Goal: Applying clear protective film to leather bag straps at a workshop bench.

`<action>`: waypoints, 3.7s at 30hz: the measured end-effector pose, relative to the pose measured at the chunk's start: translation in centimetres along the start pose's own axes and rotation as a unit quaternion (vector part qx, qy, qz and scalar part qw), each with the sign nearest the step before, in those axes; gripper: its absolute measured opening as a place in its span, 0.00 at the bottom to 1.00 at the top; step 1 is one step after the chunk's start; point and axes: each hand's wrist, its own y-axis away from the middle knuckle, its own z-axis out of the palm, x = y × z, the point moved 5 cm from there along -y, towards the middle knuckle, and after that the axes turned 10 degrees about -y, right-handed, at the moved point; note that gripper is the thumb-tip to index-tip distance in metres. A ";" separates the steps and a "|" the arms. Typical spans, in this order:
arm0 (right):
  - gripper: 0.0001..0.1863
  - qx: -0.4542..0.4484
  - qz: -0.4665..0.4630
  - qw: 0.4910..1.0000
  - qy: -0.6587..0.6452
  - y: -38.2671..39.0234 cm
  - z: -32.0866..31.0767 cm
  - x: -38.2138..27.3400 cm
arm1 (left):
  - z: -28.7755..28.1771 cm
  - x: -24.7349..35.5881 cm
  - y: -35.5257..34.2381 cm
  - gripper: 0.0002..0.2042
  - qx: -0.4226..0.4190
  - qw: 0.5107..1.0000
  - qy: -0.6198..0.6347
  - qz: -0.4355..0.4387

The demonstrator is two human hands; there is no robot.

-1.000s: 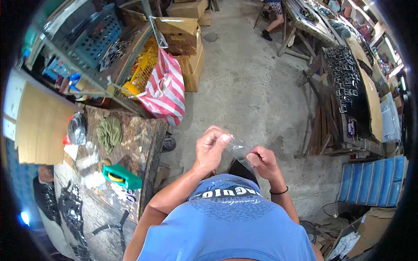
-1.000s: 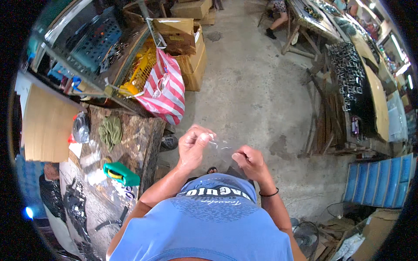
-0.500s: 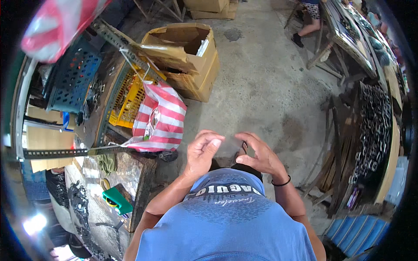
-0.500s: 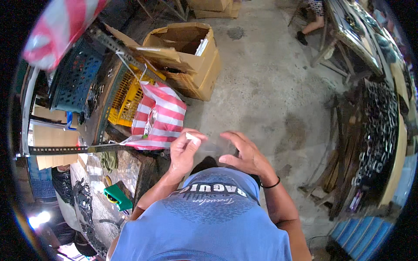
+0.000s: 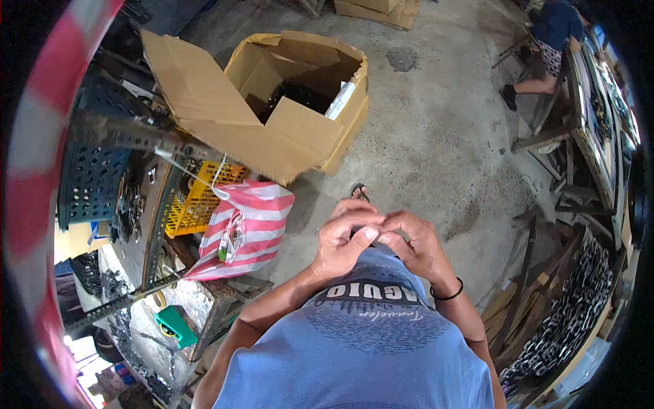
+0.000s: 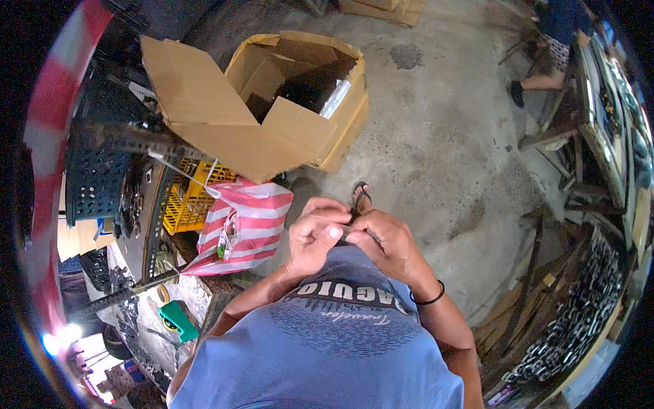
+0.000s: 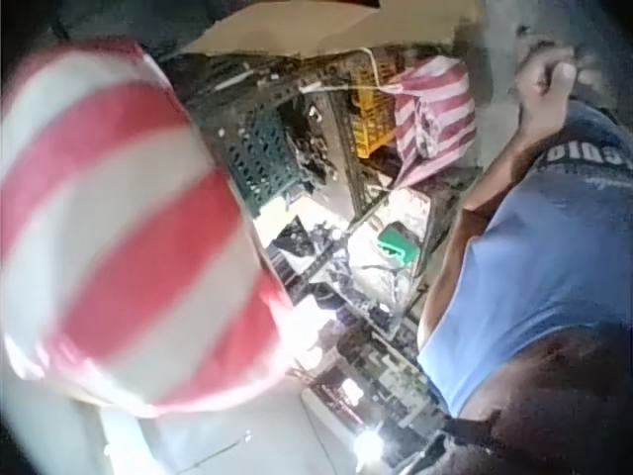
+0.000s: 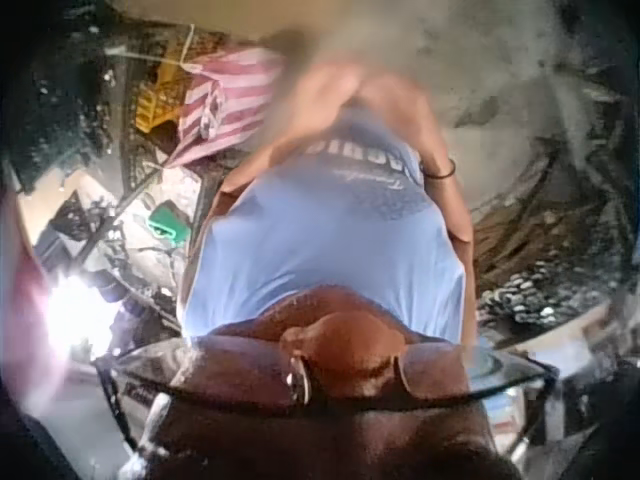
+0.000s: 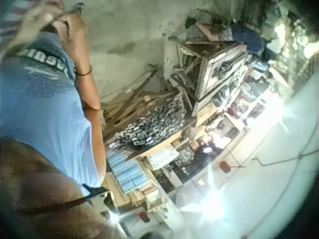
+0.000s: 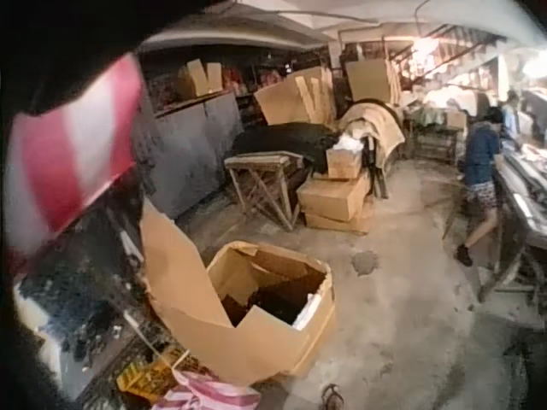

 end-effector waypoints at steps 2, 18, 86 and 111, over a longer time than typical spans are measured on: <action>0.08 -0.004 0.077 0.997 -0.023 -2.8 -1.5 1.0 | -0.8 -1.0 -3.2 0.08 0.032 0.998 0.038 -0.046; 0.10 -0.317 0.092 0.933 -0.148 -21.1 -4.8 6.8 | -2.6 -1.4 -11.1 0.05 0.361 0.903 -0.186 -0.140; 0.15 -0.950 -0.137 -0.234 -0.155 75.0 46.6 -23.1 | 25.4 22.4 72.1 0.09 0.854 -0.410 -0.295 -0.124; 0.06 -0.885 -0.016 0.444 -0.138 56.2 83.2 -22.2 | -11.9 23.6 98.1 0.02 0.906 0.298 -0.274 -0.122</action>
